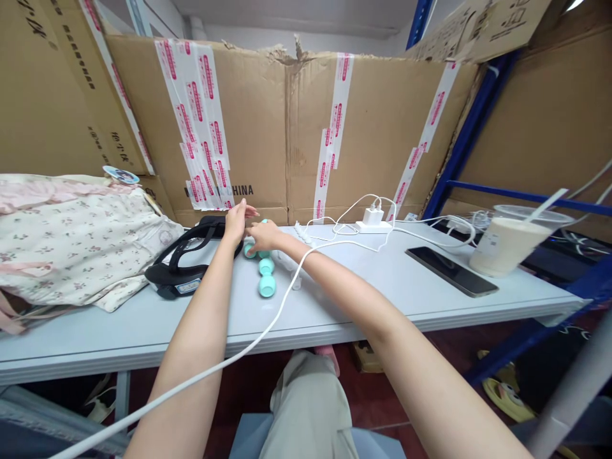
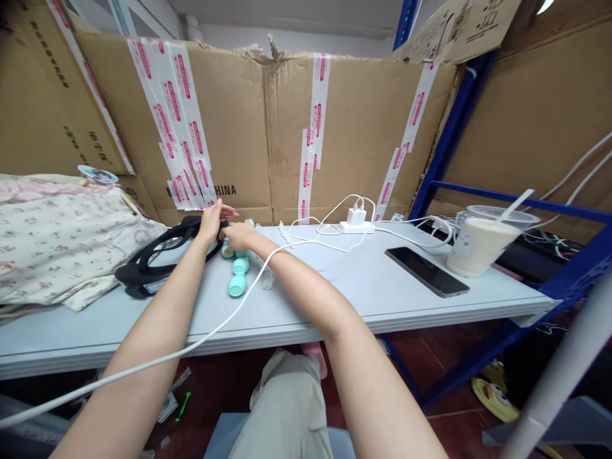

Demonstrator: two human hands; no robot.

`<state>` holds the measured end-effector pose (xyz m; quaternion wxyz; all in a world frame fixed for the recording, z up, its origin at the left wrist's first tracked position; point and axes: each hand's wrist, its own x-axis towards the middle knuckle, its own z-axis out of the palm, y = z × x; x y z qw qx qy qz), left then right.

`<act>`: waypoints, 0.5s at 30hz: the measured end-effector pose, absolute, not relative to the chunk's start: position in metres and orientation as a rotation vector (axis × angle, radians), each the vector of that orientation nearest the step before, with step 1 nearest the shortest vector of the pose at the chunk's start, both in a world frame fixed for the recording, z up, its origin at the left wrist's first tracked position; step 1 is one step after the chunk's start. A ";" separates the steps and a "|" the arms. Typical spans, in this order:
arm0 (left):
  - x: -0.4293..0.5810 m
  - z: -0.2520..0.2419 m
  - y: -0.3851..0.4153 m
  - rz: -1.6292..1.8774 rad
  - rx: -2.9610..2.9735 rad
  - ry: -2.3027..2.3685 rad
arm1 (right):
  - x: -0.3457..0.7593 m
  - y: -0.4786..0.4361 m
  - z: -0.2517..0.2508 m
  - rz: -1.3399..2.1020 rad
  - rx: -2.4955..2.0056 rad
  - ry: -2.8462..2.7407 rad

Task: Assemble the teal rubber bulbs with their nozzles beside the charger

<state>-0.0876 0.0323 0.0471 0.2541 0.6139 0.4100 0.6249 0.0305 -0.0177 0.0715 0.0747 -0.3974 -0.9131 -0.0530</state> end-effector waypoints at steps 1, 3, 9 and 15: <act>-0.087 0.047 0.032 1.693 1.669 1.118 | 0.038 -0.016 0.074 -0.118 -1.172 -2.674; -0.086 0.047 0.032 1.686 1.682 1.121 | 0.062 -0.013 0.078 0.015 -1.154 -2.515; -0.083 0.044 0.033 1.680 1.765 1.189 | 0.177 -0.008 0.061 0.032 -1.495 -1.674; -0.083 0.039 0.032 1.638 1.915 1.345 | 0.240 -0.003 0.039 0.182 -1.515 -1.488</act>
